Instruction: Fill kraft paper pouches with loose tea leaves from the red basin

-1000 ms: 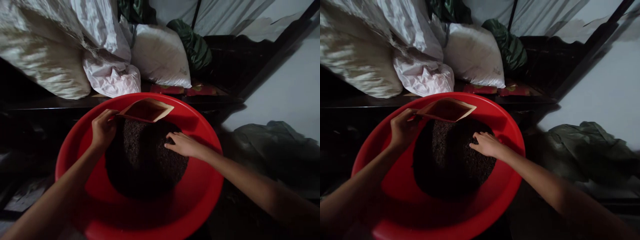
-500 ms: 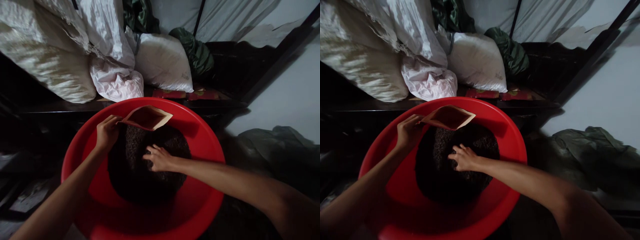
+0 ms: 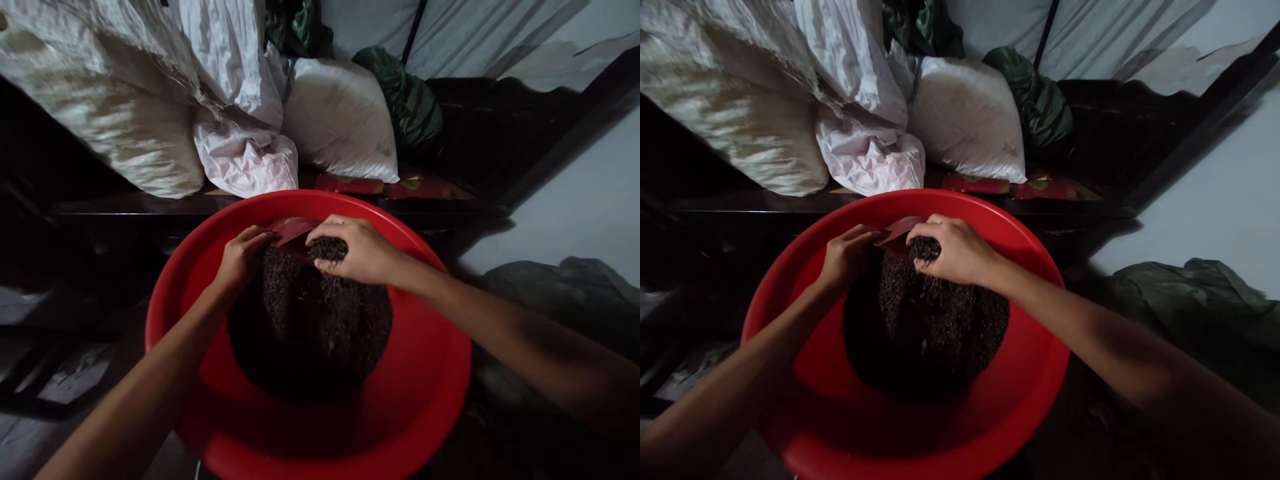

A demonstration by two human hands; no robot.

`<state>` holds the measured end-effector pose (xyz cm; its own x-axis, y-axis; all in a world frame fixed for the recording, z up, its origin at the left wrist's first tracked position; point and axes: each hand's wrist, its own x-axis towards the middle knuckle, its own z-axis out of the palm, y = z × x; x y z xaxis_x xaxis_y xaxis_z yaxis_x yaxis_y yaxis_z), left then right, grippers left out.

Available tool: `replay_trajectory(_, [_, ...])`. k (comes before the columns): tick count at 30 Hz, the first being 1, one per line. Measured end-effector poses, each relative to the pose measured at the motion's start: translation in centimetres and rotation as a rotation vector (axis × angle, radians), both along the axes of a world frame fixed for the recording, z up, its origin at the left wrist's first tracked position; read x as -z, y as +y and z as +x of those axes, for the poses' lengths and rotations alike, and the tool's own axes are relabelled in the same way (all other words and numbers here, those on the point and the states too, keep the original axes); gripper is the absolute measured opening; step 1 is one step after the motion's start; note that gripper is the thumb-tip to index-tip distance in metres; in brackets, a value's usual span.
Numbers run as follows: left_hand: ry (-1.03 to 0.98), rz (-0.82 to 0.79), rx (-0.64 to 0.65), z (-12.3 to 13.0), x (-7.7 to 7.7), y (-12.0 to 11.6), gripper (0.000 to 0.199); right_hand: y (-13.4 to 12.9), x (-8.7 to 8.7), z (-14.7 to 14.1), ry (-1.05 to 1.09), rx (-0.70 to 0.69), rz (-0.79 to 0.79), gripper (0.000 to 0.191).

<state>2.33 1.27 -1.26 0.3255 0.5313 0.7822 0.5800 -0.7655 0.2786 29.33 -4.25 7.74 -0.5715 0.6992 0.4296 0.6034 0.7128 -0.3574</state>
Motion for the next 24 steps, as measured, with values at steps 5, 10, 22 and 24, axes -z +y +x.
replay_trajectory(5, [0.178,0.065,-0.156,0.5,0.1,-0.8,0.027,4.5,2.1,-3.1,-0.150,0.212,0.024,0.039])
replay_trajectory(10, [0.452,0.122,-0.167,0.2,0.0,-1.6,0.040,5.5,4.0,-5.2,-0.164,0.252,-0.027,0.017])
replay_trajectory(22, [0.470,-0.073,-0.383,1.3,-1.7,-1.7,0.042,4.1,4.7,7.0,0.092,0.579,0.184,0.027])
replay_trajectory(24, [0.445,-0.087,-0.381,1.6,-1.9,-1.9,0.044,5.6,7.8,8.0,-0.109,0.692,-0.147,0.029])
